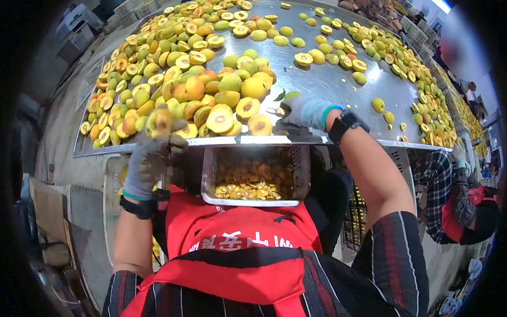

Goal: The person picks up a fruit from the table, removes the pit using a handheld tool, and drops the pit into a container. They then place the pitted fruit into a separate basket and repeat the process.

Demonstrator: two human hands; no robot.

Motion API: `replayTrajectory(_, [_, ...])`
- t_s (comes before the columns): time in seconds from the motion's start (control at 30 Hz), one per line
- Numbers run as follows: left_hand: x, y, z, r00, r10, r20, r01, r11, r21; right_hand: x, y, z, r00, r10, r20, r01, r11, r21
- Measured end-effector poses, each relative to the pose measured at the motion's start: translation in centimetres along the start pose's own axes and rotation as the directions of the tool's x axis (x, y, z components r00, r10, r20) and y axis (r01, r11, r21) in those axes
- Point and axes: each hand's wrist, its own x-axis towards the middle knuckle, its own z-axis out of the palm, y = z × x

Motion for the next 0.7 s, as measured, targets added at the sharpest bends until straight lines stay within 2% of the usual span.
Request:
replayTrajectory(0.03, [-1.5,-0.5,0.6,0.996,-0.08,0.049,0.09,0.956,-0.279,-0.3,0.9,1.3,1.0,0.013,-0.01,-0.013,1.0,0.003])
replayTrajectory(0.07, [-2.7,-0.8,1.2,0.983,-0.138,0.118,0.18,0.83,-0.527,-0.3,2.0,2.5,0.999,0.023,-0.024,-0.023,1.0,0.007])
replayTrajectory(0.1, [-3.5,-1.4,1.6,0.977,-0.134,0.166,0.21,0.726,-0.655,-0.3,2.9,3.4,0.991,0.018,-0.135,-0.003,0.994,0.107])
replayTrajectory(0.13, [-4.5,-1.6,2.3,0.975,-0.15,0.163,0.222,0.657,-0.721,-0.3,3.9,3.7,0.99,0.002,-0.138,0.012,0.995,0.102])
replayTrajectory(0.2, [-5.8,-2.8,2.0,0.897,-0.156,0.413,0.438,0.427,-0.791,-0.2,5.2,3.8,0.917,0.241,-0.319,-0.199,0.967,0.16])
replayTrajectory(0.23, [-6.2,-3.3,2.5,0.929,-0.058,0.366,0.338,0.539,-0.771,-0.6,5.5,4.0,0.901,0.313,-0.302,-0.283,0.949,0.139])
replayTrajectory(0.27, [-6.8,-3.2,2.3,0.824,-0.074,0.562,0.566,0.093,-0.819,-1.2,5.5,3.9,0.879,0.379,-0.289,-0.361,0.926,0.113])
replayTrajectory(0.3, [-7.3,-3.1,2.9,0.86,-0.075,0.505,0.508,0.217,-0.834,-0.6,6.4,4.7,0.871,0.42,-0.255,-0.408,0.907,0.102])
replayTrajectory(0.33, [-7.5,-3.0,3.8,0.89,-0.071,0.45,0.446,0.338,-0.829,-0.4,7.5,5.2,0.882,0.394,-0.259,-0.381,0.919,0.101])
replayTrajectory(0.4, [-8.1,-2.6,4.6,0.897,-0.121,0.425,0.44,0.338,-0.832,-0.2,7.6,5.3,0.891,0.402,-0.21,-0.403,0.914,0.039])
replayTrajectory(0.43, [-8.1,-2.7,4.8,0.89,-0.091,0.447,0.454,0.279,-0.846,0.0,7.7,5.5,0.896,0.395,-0.205,-0.395,0.918,0.042])
replayTrajectory(0.47, [-8.3,-2.9,5.0,0.881,-0.062,0.469,0.471,0.212,-0.856,-0.2,7.7,5.8,0.878,0.382,-0.29,-0.39,0.92,0.03])
replayTrajectory(0.5, [-8.2,-3.6,5.0,0.897,-0.035,0.44,0.426,0.329,-0.843,-0.4,7.9,6.0,0.852,0.366,-0.373,-0.389,0.921,0.014])
replayTrajectory(0.53, [-8.2,-3.7,5.1,0.898,-0.039,0.439,0.427,0.321,-0.845,0.1,9.5,6.8,0.855,0.368,-0.366,-0.392,0.92,0.01])
replayTrajectory(0.57, [-8.0,-3.7,5.2,0.893,-0.047,0.448,0.438,0.318,-0.841,0.1,9.4,6.7,0.731,0.285,-0.62,-0.229,0.958,0.17])
replayTrajectory(0.6, [-7.7,-3.6,5.1,0.888,-0.053,0.457,0.449,0.316,-0.836,0.1,9.4,6.3,0.519,0.235,-0.822,-0.017,0.964,0.265])
replayTrajectory(0.63, [-7.4,-4.3,5.0,0.883,-0.037,0.467,0.457,0.294,-0.84,-0.5,9.5,6.5,0.523,0.417,-0.743,0.243,0.763,0.6])
replayTrajectory(0.67, [-6.9,-4.6,5.0,0.88,-0.043,0.472,0.464,0.285,-0.839,-4.5,4.9,4.2,0.704,0.526,-0.478,0.226,0.471,0.852])
replayTrajectory(0.7, [-6.4,-4.8,5.0,0.878,-0.051,0.476,0.466,0.317,-0.826,-5.4,3.8,4.8,0.727,0.54,-0.424,0.323,0.275,0.905])
